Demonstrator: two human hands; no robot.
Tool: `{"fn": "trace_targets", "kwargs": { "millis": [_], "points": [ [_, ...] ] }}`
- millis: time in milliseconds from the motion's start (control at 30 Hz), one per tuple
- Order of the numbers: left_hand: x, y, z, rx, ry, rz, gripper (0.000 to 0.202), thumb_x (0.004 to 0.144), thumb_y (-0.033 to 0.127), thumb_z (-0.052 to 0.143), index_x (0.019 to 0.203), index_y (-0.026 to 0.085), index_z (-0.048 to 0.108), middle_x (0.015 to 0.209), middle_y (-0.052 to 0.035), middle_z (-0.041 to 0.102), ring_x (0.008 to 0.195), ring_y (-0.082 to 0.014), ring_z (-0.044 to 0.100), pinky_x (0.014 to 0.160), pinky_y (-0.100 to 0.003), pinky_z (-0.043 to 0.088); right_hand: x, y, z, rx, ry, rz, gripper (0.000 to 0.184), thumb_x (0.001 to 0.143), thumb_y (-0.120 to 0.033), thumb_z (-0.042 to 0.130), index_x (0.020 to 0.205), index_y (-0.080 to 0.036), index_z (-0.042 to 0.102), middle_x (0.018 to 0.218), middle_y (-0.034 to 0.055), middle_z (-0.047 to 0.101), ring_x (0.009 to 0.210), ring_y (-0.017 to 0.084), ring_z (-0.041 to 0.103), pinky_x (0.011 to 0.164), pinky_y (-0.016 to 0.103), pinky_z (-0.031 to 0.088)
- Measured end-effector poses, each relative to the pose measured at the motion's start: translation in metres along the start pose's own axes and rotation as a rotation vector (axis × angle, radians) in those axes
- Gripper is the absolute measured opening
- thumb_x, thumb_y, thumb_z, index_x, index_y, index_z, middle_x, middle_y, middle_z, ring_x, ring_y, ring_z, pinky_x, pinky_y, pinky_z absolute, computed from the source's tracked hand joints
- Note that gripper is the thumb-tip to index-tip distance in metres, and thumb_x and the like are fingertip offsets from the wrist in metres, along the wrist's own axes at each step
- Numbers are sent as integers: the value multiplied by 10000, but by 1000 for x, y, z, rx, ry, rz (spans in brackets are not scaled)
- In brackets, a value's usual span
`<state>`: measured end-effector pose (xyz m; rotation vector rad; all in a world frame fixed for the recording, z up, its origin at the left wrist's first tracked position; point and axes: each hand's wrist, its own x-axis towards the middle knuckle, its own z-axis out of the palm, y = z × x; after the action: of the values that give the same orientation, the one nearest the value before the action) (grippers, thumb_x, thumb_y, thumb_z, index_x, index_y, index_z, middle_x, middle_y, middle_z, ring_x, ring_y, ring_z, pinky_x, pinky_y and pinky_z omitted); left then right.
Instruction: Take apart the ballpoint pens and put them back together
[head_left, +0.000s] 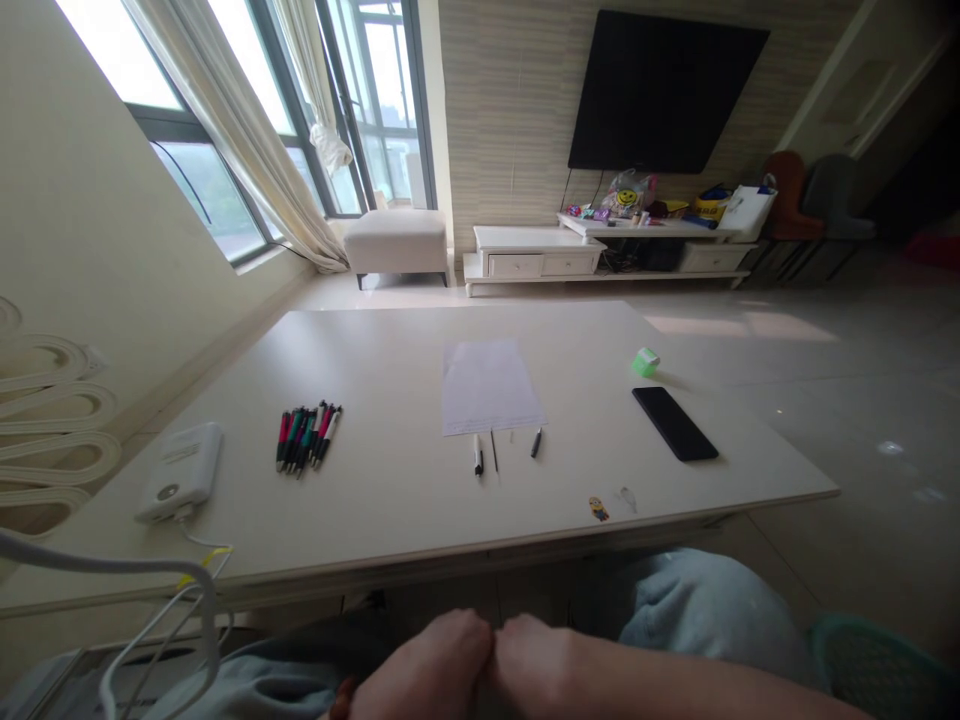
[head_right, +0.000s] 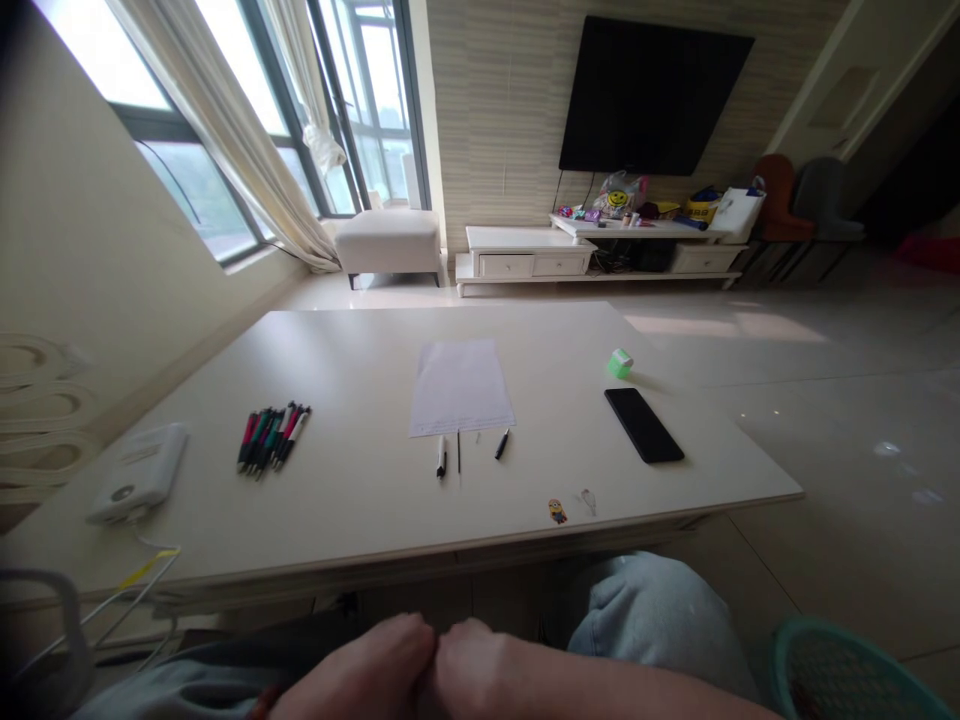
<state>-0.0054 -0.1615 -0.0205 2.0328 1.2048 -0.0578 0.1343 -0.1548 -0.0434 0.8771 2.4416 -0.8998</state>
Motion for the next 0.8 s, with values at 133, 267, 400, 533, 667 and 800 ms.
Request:
{"fn": "trace_targets", "kwargs": {
  "millis": [133, 267, 400, 533, 667, 800],
  "points": [
    [14, 9, -48, 23, 2, 46, 206, 620, 116, 456, 582, 120, 658, 510, -24, 589, 471, -110, 443, 458, -237, 295, -18, 11, -49, -157, 105, -1, 175, 696, -168, 585, 823, -120, 695, 763, 124, 696, 707, 257, 659, 569, 294, 461],
    [24, 5, -79, -124, 164, -1, 190, 654, 182, 486, 657, 135, 669, 530, 0, 605, 502, -115, 493, 486, -216, 320, -35, 30, -88, -42, 324, 74, 220, 733, -217, 508, 786, -127, 702, 736, 127, 697, 677, 224, 653, 562, 263, 429],
    [49, -12, -85, -224, 384, -90, 234, 772, 324, 471, 737, 169, 642, 620, -16, 652, 505, -130, 559, 539, -228, 381, -25, 54, -106, 113, 602, 226, 249, 800, -249, 463, 801, -141, 687, 744, 113, 695, 685, 190, 642, 603, 246, 419],
    [85, -22, -85, -97, 628, -189, 316, 836, 430, 424, 805, 172, 605, 693, -58, 667, 630, -171, 606, 597, -253, 387, 3, 75, -114, 184, 795, 480, 288, 847, -311, 446, 876, -119, 658, 820, 154, 689, 758, 223, 650, 648, 276, 439],
    [116, -21, -88, 100, 691, -335, 357, 828, 490, 437, 882, 165, 575, 783, -114, 674, 750, -235, 629, 619, -289, 379, 26, 85, -123, 138, 817, 583, 317, 807, -335, 505, 933, -80, 643, 866, 199, 683, 810, 277, 656, 669, 316, 465],
    [129, -22, -88, 170, 655, -351, 211, 833, 352, 457, 851, 169, 561, 835, -117, 669, 775, -227, 628, 631, -286, 375, 39, 89, -133, 140, 755, 613, 267, 756, -271, 537, 866, -66, 669, 860, 211, 684, 833, 298, 656, 679, 325, 473]
  ]
}}
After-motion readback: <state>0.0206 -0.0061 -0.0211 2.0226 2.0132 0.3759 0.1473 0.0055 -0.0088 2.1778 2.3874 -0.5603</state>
